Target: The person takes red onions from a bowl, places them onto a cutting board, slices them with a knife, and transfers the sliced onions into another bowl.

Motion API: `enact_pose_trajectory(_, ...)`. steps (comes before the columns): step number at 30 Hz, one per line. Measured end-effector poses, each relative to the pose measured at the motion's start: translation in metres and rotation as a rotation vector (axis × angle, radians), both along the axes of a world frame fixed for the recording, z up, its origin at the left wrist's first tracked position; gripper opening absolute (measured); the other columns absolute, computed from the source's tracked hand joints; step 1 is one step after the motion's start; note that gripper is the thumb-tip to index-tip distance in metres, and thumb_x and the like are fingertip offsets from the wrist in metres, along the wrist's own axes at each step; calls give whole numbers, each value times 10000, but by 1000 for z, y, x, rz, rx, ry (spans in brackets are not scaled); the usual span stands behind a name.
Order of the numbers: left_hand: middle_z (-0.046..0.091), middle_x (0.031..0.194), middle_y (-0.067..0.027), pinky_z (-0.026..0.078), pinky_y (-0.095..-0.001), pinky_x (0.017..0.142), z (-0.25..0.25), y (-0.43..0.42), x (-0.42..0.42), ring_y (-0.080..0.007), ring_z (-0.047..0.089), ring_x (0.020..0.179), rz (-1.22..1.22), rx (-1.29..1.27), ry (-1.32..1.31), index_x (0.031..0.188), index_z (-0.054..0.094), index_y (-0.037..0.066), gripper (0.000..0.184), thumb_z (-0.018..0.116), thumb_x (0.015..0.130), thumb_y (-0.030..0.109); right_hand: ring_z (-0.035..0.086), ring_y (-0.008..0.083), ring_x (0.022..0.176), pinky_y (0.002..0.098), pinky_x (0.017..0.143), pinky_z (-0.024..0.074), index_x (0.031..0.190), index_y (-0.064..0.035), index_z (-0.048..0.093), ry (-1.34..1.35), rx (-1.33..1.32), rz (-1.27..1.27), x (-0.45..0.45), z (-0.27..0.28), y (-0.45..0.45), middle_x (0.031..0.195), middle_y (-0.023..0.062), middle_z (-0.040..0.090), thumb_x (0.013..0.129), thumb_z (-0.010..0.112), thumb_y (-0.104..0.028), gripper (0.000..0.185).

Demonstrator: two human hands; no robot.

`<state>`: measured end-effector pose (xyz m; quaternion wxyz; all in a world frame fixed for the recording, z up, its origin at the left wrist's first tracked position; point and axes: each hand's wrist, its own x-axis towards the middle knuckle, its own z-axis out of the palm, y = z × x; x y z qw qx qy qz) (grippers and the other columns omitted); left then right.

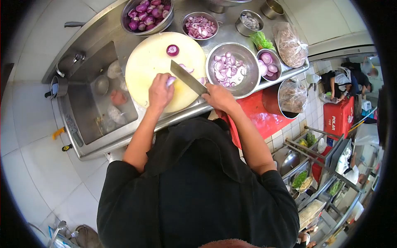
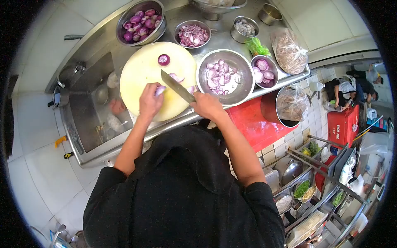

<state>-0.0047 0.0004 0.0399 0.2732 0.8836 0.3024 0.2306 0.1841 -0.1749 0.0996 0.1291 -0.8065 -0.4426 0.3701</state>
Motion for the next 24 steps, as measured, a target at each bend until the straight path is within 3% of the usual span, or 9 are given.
enact_pose_trajectory(3,576,983,-148,541,-449,746,-28,-27,4,-358,639,878,47,-22,15,1123,623,57,323,744,826,92,675,499,974,579,871,525,1193,7,600,76,40,-20,-13,9,-13,993,316,699,970,609,-277,361)
enact_pose_trajectory(6,592,989,-158,551,-429,743,-22,-39,7,-333,639,856,90,-190,-38,1131,623,17,360,784,822,107,666,531,926,614,845,507,1156,8,594,-64,105,-85,-31,-5,-24,922,341,688,975,600,-260,323)
enact_pose_trajectory(9,621,1038,-180,560,-417,774,-28,-30,5,-309,645,886,121,-688,-26,1161,633,-7,421,820,804,113,659,539,922,621,843,502,1117,13,607,-13,72,-171,-46,11,-27,907,348,683,985,601,-270,312)
enact_pose_trajectory(12,645,1091,-179,550,-416,862,-24,-20,-7,-317,651,964,86,-706,50,1191,646,-3,423,799,805,76,654,543,911,622,833,502,1069,18,616,8,100,-210,-59,5,-31,879,355,674,1008,587,-286,311)
enact_pose_trajectory(15,653,1102,-162,522,-431,935,-10,-13,-15,-335,641,1014,-181,-80,-81,1184,666,4,387,758,809,30,656,539,908,623,825,503,1066,20,614,4,81,-220,-65,3,-31,877,350,677,1017,580,-291,316)
enact_pose_trajectory(18,677,1085,-123,502,-433,974,-7,7,-5,-331,620,1110,-402,28,-143,1155,673,14,347,714,811,-3,656,539,903,624,818,504,1073,20,613,-20,99,-249,-70,0,-33,884,346,680,1020,578,-296,323)
enact_pose_trajectory(21,685,1089,-138,524,-432,881,-5,23,-4,-346,653,1021,-546,33,29,1121,687,31,315,729,808,32,654,542,897,623,816,506,1087,21,614,-27,120,-270,-71,-8,-35,885,345,682,1018,578,-298,328)
enact_pose_trajectory(24,712,1031,-152,541,-441,782,-4,8,-1,-354,690,925,-229,-172,212,1087,686,36,288,741,828,151,653,546,895,622,818,505,1106,21,617,-35,110,-279,-73,-8,-34,893,346,683,1015,578,-295,331)
